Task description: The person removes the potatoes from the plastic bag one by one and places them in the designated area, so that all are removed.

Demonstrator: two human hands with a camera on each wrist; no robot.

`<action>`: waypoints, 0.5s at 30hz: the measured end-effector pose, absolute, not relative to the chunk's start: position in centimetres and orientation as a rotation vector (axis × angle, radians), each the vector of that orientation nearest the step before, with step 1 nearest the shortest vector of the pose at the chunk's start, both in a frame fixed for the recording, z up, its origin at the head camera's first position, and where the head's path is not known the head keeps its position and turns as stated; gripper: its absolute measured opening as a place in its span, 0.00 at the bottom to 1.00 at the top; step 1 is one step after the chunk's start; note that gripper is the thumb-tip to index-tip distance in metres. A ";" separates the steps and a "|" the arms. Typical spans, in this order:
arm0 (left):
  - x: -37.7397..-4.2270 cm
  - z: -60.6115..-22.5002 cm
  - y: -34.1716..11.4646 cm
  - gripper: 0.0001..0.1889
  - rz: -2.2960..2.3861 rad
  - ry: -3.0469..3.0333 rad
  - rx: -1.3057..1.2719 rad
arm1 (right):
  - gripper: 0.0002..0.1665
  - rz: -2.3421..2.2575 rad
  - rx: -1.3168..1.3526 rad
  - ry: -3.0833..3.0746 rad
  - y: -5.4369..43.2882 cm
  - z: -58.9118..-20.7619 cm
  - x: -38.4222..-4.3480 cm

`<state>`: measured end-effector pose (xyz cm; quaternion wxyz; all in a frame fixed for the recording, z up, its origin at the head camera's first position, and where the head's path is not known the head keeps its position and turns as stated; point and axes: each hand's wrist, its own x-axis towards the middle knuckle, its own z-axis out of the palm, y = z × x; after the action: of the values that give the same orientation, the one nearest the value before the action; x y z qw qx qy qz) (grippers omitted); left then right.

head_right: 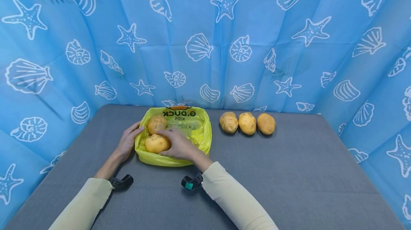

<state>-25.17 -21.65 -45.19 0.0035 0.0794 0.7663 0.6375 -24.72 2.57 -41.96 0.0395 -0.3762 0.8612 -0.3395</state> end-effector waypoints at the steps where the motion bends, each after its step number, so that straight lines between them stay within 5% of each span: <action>1: -25.2 -45.2 -21.6 0.31 2.000 2.400 0.246 | 0.43 -1.032 -1.152 2.644 2.5 -42.1 -24.7; 15: -25.4 -45.3 -21.7 0.31 1.989 2.422 0.228 | 0.44 -1.179 -1.027 2.624 3.1 -41.1 -24.3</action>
<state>-25.41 -21.69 -45.34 -0.0004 0.0726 0.7707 0.6331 -24.34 3.15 -41.09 0.0435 -0.3359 0.8582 -0.3858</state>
